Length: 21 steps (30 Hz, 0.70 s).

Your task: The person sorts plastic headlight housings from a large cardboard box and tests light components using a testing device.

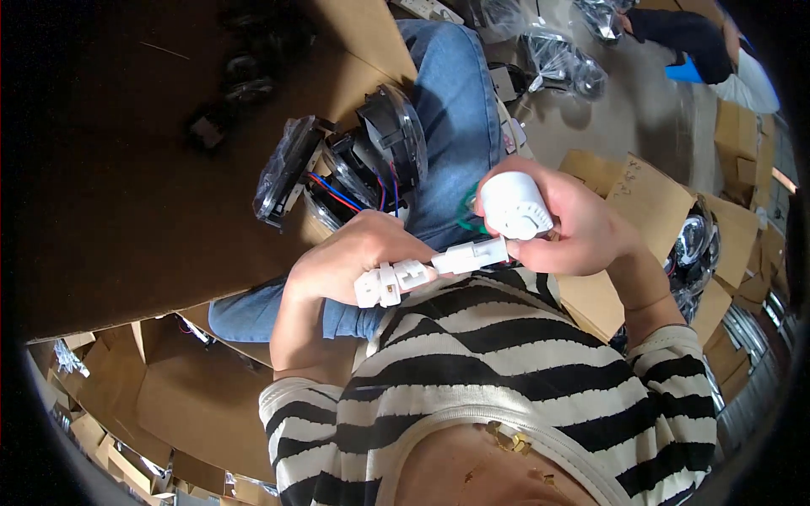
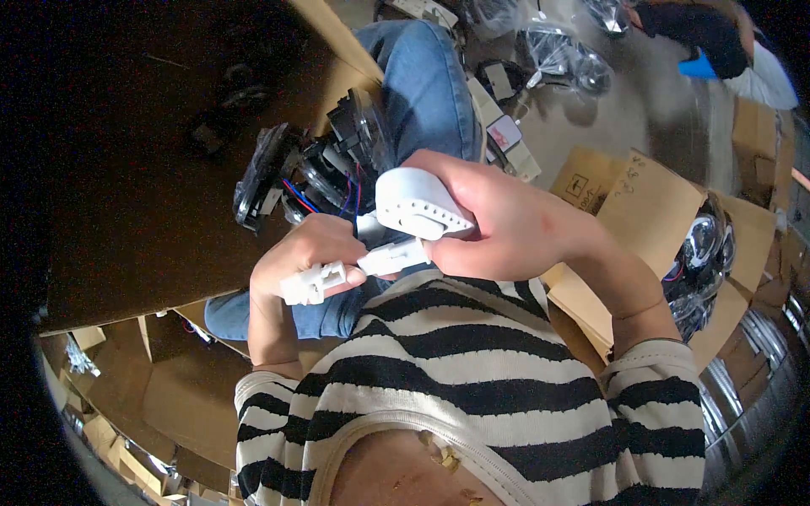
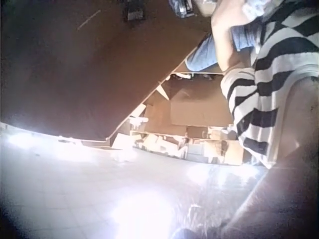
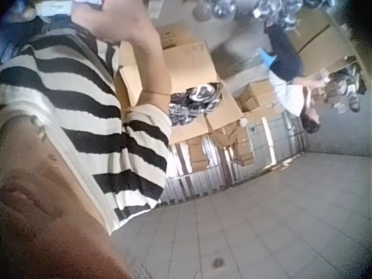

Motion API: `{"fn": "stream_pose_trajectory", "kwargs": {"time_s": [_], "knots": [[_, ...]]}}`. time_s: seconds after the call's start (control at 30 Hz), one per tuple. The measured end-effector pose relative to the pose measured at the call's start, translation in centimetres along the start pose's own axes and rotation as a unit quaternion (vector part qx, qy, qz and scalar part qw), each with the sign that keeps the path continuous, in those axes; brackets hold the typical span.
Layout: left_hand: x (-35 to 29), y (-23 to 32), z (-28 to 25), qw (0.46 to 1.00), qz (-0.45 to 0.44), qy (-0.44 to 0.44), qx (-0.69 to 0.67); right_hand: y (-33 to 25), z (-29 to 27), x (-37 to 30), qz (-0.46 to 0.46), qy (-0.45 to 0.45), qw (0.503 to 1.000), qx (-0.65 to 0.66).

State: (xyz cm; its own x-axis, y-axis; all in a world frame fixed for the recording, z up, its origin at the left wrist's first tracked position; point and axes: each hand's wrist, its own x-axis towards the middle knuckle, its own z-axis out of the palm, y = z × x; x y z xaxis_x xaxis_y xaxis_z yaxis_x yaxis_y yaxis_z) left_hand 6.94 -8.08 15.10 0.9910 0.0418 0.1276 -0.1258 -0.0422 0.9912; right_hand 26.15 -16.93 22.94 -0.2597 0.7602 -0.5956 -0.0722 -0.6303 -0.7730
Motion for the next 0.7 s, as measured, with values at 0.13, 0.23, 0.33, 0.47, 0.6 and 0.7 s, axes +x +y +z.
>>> {"fn": "stream_pose_trajectory", "kwargs": {"time_s": [0.13,0.23,0.33,0.47,0.6,0.7], "knots": [[0.2,0.2,0.3,0.999,-0.017,-0.049,0.014,0.4,0.5,-0.3,0.018,-0.031,0.992,-0.117],[0.1,0.4,0.7,1.000,-0.017,-0.013,0.010,0.9,0.9,-0.6,-0.003,0.012,0.998,-0.058],[0.0,0.6,0.9,1.000,-0.017,0.016,0.015,1.5,1.3,-0.7,-0.033,0.023,0.999,-0.008],[-0.2,0.7,1.0,0.998,-0.056,0.002,0.007,2.0,1.9,-0.6,-0.070,0.074,0.995,-0.018],[-0.5,0.6,1.1,0.997,-0.057,0.012,0.041,2.4,2.5,-0.3,-0.099,0.141,0.984,-0.034],[-0.7,0.5,1.2,0.998,-0.045,0.047,0.027,2.5,2.7,-0.1,-0.111,0.149,0.982,-0.035]]}}
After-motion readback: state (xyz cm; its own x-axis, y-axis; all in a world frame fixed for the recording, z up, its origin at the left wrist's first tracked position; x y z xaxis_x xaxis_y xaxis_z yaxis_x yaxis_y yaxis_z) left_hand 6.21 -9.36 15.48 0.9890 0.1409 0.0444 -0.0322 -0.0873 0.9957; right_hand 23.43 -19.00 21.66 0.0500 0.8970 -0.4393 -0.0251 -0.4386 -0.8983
